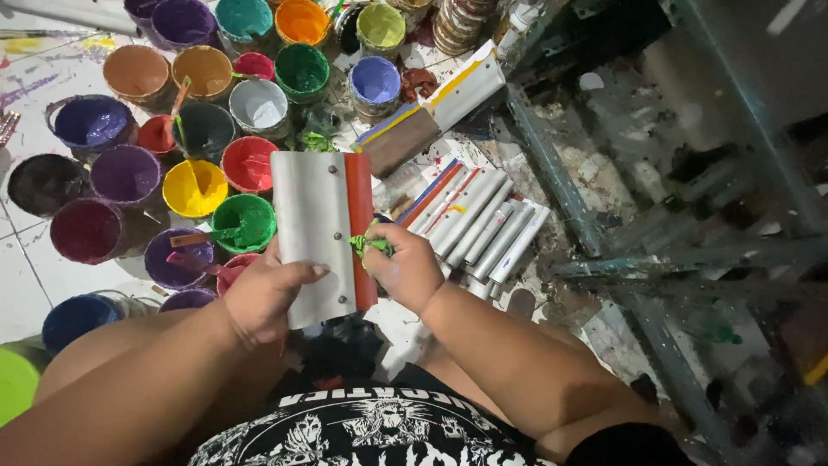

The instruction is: Cleaning ink from a screen printing squeegee using a cloth

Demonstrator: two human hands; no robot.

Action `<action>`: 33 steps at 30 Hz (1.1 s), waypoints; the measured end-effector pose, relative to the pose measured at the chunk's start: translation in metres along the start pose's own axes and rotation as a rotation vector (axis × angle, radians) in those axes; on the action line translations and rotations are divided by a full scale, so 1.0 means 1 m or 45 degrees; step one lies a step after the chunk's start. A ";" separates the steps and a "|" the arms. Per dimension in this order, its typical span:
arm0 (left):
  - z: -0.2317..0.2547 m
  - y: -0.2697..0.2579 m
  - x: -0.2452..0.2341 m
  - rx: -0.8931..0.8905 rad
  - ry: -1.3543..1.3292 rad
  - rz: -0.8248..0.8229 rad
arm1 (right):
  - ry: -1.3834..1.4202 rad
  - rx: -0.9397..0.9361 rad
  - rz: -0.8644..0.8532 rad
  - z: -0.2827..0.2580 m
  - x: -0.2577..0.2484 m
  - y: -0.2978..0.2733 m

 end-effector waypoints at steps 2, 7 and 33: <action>-0.003 0.001 -0.002 -0.015 0.019 -0.005 | 0.007 -0.042 0.025 -0.006 -0.002 -0.001; -0.004 -0.005 0.005 -0.062 0.249 -0.077 | -0.022 -0.044 0.137 -0.026 -0.023 0.011; 0.037 -0.014 0.000 0.151 0.176 -0.057 | 0.070 -0.096 0.103 -0.045 0.005 0.003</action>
Point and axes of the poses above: each hand's wrist, its own y-axis towards the middle knuckle, its own x-axis out of the palm, z = x × y, the point moved 9 cm from there along y, towards the middle knuckle, and after that the axes turned 12 degrees about -y, right-handed, at the moved point
